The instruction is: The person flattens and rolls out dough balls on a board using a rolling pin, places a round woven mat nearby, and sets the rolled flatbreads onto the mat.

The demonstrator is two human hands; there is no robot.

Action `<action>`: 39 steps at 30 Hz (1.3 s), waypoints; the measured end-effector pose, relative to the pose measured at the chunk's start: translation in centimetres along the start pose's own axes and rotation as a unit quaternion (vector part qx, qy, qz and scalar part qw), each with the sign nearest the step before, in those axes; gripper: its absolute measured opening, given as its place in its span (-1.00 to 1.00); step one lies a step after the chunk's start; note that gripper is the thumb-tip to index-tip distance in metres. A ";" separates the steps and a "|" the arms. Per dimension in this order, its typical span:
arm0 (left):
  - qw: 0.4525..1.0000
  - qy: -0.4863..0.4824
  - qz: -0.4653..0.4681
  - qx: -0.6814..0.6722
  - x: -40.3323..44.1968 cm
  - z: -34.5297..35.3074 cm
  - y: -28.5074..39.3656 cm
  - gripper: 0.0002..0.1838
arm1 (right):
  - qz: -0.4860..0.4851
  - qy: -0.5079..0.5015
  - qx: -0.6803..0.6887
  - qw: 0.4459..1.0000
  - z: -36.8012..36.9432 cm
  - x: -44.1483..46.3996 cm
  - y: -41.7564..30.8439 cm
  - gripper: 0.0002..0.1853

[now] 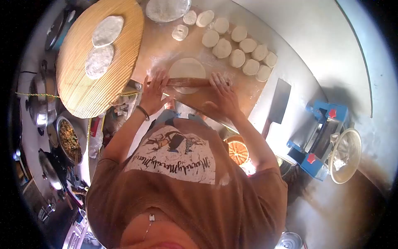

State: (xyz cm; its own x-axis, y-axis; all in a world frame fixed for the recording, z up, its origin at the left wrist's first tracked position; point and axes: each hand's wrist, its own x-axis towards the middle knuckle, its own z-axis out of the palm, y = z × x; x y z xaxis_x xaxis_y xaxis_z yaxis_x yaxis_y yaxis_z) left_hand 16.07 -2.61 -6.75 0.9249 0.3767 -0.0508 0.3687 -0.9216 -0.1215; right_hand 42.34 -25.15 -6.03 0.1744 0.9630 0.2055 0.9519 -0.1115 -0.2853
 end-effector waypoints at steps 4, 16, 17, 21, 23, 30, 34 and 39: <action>0.985 0.079 -0.081 -0.133 9.5 -0.8 -3.5 -0.05 | 0.046 0.023 -0.064 0.997 -1.1 7.5 0.4 -0.08; 0.977 0.115 -0.096 -0.149 8.7 1.5 -5.3 -0.12 | 0.012 -0.003 -0.080 0.997 0.1 6.4 0.9 0.02; 0.981 0.064 -0.102 -0.152 10.1 -0.6 -5.6 -0.11 | 0.030 0.006 -0.060 0.998 0.8 7.2 1.8 0.00; 0.999 0.005 -0.034 0.009 3.0 -3.9 -1.5 -0.06 | 0.039 0.004 0.003 0.999 -0.6 -0.2 -1.0 -0.15; 0.992 -0.096 -0.058 -0.052 -1.2 -4.6 0.1 -0.06 | 0.025 -0.012 0.006 1.000 -1.0 -1.2 -2.1 -0.14; 0.986 -0.023 -0.122 -0.107 6.6 -2.9 -3.6 -0.20 | 0.007 0.020 -0.039 0.999 0.0 7.8 1.5 -0.06; 0.995 0.010 -0.066 -0.081 -3.9 -3.1 0.8 -0.05 | -0.019 -0.024 -0.016 0.999 -1.5 -0.1 -1.0 -0.12; 0.960 0.066 -0.221 -0.159 1.4 0.0 -2.2 -0.10 | -0.080 -0.026 -0.007 0.996 0.2 7.4 -0.2 -0.12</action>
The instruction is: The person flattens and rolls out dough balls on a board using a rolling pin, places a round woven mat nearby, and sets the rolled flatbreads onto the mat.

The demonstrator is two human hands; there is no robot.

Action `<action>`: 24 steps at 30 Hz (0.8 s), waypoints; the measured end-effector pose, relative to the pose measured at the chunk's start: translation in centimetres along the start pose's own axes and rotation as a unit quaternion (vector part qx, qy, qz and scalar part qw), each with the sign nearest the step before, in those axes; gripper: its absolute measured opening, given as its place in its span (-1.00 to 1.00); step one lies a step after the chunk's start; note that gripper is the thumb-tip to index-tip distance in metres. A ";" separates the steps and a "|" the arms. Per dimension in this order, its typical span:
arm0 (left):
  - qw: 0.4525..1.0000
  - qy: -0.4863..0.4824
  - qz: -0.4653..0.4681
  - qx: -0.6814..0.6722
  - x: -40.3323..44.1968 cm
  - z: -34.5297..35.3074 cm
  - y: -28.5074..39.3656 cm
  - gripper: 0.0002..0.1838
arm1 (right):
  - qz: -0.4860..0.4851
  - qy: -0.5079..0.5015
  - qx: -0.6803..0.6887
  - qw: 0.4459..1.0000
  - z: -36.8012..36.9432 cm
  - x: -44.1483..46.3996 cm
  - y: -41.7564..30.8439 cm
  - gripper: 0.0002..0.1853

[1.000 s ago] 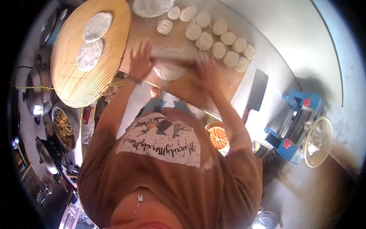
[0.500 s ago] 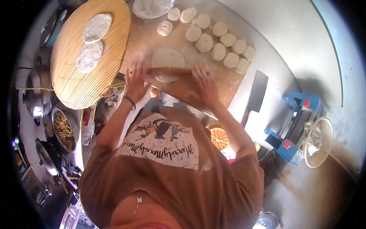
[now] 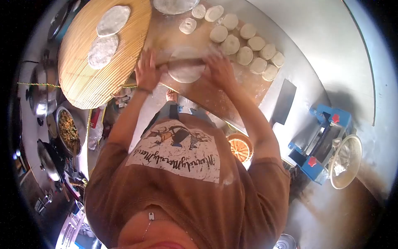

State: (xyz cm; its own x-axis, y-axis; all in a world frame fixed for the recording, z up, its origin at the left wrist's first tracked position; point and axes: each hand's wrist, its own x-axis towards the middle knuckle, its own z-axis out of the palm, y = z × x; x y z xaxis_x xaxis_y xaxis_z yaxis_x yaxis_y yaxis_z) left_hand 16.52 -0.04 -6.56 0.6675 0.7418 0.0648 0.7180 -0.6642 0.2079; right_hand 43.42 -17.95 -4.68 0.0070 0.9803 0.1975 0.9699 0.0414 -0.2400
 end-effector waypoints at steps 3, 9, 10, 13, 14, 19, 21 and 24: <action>0.998 -0.029 0.055 0.026 1.3 -2.5 0.8 -0.07 | 0.054 0.039 0.039 0.997 1.7 1.6 1.6 -0.12; 0.985 -0.062 0.076 0.141 -6.9 -1.3 0.6 0.04 | 0.010 -0.007 0.025 1.000 -1.7 -4.0 -2.5 -0.22; 0.980 -0.064 0.050 0.179 -4.1 -0.6 0.0 0.02 | 0.013 -0.020 0.008 1.000 -1.1 -1.9 -1.7 -0.21; 0.999 -0.015 0.029 0.013 0.8 -1.2 -0.2 0.04 | 0.024 0.008 0.003 1.000 0.7 3.6 2.1 -0.17; 0.996 -0.017 0.081 0.021 0.8 -1.6 -0.2 0.02 | 0.033 0.027 0.009 0.999 0.8 3.6 2.4 -0.16; 0.980 -0.108 0.135 0.098 -8.3 -3.5 2.6 0.09 | 0.017 0.006 0.049 0.999 -1.0 -6.0 -0.3 -0.16; 0.980 -0.082 0.112 0.142 -7.6 -2.0 1.5 0.08 | 0.013 -0.012 0.016 1.000 -2.2 -4.1 -1.3 -0.17; 0.993 0.048 0.056 0.095 0.2 0.4 -0.4 -0.03 | 0.032 0.011 -0.014 0.999 1.0 1.9 2.3 -0.18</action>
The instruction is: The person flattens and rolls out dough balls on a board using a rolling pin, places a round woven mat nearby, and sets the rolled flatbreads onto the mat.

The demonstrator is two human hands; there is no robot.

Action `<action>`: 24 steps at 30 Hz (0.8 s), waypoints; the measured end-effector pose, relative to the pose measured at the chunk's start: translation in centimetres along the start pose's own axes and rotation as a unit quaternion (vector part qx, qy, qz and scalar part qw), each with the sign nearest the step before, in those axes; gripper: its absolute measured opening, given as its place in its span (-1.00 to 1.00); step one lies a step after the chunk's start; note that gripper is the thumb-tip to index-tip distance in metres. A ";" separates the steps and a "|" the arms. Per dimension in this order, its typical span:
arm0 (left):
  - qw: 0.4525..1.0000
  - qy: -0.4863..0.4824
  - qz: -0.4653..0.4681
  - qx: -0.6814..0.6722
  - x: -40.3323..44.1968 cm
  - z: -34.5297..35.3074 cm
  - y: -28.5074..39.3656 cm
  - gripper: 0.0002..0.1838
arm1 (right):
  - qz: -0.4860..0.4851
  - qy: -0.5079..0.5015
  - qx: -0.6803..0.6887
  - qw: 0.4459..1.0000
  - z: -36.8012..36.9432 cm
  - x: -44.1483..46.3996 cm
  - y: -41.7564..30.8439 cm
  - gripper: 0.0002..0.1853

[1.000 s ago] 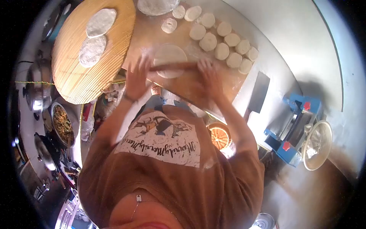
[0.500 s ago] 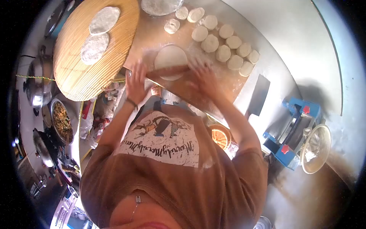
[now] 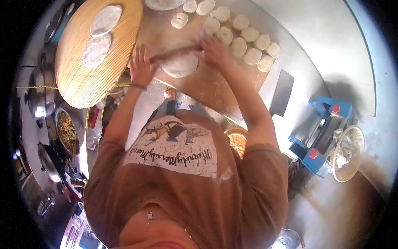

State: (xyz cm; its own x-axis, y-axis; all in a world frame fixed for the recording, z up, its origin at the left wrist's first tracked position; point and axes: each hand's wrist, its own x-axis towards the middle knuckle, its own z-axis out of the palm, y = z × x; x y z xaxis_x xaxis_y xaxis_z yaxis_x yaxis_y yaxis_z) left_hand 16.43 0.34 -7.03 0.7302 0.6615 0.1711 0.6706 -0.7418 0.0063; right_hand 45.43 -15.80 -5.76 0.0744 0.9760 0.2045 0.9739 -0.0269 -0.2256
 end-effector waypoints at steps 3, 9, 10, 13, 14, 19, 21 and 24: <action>0.995 -0.083 0.047 -0.002 0.3 -3.0 0.8 -0.03 | 0.005 -0.010 0.022 1.000 -1.2 -0.1 -0.3 -0.17; 0.996 -0.083 0.041 -0.014 -8.0 -2.1 1.5 0.02 | -0.038 0.010 0.007 0.999 -4.2 -3.3 -3.3 -0.15; 0.999 -0.021 0.031 -0.015 -5.4 -0.2 0.4 0.01 | 0.007 -0.041 0.004 0.999 -3.9 -1.2 -3.5 -0.13; 0.995 -0.081 -0.061 -0.011 -0.7 -1.8 0.7 -0.08 | 0.053 -0.083 -0.003 0.995 -1.7 2.4 -2.3 -0.11; 0.996 -0.076 -0.046 0.000 -0.6 -1.8 0.6 -0.08 | 0.015 -0.020 -0.002 1.000 -0.1 0.9 -1.5 -0.12; 0.991 -0.001 0.064 -0.118 -7.8 -3.5 2.7 -0.35 | -0.013 0.040 0.038 0.998 -2.7 -8.7 -4.1 -0.41; 0.983 0.045 0.079 -0.157 -7.4 -3.5 3.2 -0.52 | 0.023 0.033 0.098 0.994 -2.2 -9.4 -4.0 -0.52; 0.973 0.078 0.094 -0.196 -6.0 -4.6 3.6 -0.64 | 0.249 -0.027 0.152 0.956 -2.5 -5.9 -4.2 -0.62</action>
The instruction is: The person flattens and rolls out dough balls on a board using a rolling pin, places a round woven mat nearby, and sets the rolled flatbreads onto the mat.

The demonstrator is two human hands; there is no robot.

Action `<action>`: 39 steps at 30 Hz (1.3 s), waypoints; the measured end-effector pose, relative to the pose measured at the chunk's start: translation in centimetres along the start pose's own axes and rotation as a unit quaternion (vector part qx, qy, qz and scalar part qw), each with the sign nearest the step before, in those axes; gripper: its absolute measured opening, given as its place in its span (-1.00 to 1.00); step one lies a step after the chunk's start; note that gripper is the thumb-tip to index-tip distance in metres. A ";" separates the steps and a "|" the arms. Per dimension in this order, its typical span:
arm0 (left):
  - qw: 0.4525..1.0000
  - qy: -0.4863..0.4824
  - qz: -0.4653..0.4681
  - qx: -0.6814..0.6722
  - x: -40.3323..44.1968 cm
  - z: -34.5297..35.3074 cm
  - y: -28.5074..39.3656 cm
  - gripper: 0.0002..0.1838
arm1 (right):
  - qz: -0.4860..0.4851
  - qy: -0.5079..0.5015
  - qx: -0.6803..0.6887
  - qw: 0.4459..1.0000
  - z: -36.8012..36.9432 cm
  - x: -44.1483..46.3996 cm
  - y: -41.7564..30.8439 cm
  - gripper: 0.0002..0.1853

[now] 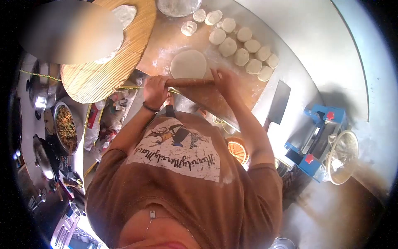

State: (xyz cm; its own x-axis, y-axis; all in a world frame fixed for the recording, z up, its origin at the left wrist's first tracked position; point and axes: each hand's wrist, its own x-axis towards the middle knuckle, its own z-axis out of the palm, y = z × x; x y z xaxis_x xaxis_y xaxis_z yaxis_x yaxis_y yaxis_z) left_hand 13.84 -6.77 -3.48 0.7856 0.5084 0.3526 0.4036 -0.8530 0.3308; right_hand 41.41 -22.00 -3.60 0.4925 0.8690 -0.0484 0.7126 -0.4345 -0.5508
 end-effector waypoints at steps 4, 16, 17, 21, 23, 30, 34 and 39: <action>0.998 -0.012 0.026 -0.048 -0.2 -1.2 0.0 -0.70 | 0.009 0.123 -0.021 0.992 2.9 5.9 -4.7 -0.57; 0.992 0.007 0.079 -0.102 -1.7 -0.5 -4.0 -0.72 | -0.027 -0.047 0.183 0.982 2.1 9.0 -6.0 -0.76; 0.991 -0.014 0.084 -0.108 -1.6 -0.3 -4.6 -0.73 | -0.037 -0.038 0.188 0.981 1.2 9.5 -7.2 -0.79; 0.985 -0.033 0.111 -0.129 -1.7 0.4 -6.1 -0.75 | -0.149 -0.043 0.105 0.982 -5.4 11.3 -18.8 -0.76; 0.982 -0.015 0.121 -0.142 -1.5 0.2 -6.6 -0.78 | -0.143 -0.052 0.141 0.978 -7.4 12.3 -25.8 -0.77; 0.977 -0.121 0.098 -0.143 -0.9 -1.1 -8.1 -0.77 | -0.112 -0.139 0.469 0.865 0.2 23.3 -38.8 -0.69; 0.980 -0.015 0.133 -0.147 -0.5 -0.2 -8.4 -0.80 | -0.058 -0.113 0.439 0.889 7.5 26.5 -39.2 -0.77; 0.969 -0.033 0.112 -0.218 -0.1 -1.0 -8.2 -0.72 | -0.159 0.149 0.299 0.929 4.4 25.2 -27.0 -0.89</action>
State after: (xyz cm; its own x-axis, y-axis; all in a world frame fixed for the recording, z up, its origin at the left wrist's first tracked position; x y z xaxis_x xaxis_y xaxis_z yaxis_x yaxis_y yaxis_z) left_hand 9.93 0.30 -5.32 0.8647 0.2962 0.4058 -0.0045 -0.8031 0.5958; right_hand 32.38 12.70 6.43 0.4852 0.7878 0.3795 0.4851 0.1186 -0.8664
